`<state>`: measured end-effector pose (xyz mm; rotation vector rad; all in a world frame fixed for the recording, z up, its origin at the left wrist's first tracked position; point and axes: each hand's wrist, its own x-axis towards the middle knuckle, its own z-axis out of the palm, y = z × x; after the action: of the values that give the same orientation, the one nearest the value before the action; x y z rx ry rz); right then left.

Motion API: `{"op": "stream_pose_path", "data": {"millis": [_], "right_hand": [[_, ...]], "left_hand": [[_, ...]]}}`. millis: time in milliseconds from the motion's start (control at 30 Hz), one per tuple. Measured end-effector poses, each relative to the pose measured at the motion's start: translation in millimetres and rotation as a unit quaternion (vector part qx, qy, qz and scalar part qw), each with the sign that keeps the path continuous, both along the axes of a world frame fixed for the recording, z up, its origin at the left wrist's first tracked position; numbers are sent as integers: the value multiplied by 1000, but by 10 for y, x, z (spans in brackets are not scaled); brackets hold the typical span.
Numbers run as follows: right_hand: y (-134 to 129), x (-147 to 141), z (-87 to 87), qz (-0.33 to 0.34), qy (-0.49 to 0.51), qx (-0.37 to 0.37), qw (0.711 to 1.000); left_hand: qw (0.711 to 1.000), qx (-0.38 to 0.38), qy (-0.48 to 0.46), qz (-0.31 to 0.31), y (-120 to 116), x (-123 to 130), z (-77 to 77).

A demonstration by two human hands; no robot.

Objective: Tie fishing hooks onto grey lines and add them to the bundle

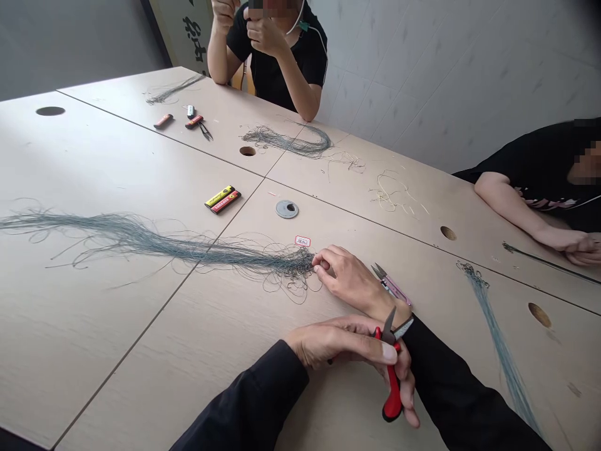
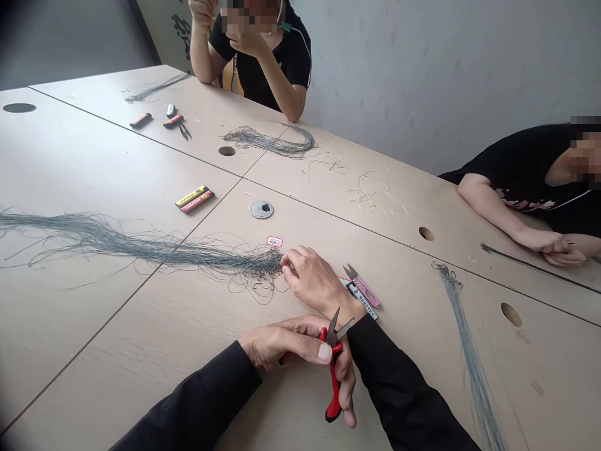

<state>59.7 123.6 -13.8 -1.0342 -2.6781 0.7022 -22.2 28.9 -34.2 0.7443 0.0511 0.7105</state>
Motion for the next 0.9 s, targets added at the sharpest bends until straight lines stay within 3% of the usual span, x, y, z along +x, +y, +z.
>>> {"op": "stream_pose_path", "data": {"millis": [333,900], "right_hand": [[39,-47,-14,-2,2,6,1000],[-19,-102,-33,35,34,-6,999]], "left_hand": [[1000,12,-11,-15,21,13,-25],[1000,-9,-23,11,-40,48,-64]]}}
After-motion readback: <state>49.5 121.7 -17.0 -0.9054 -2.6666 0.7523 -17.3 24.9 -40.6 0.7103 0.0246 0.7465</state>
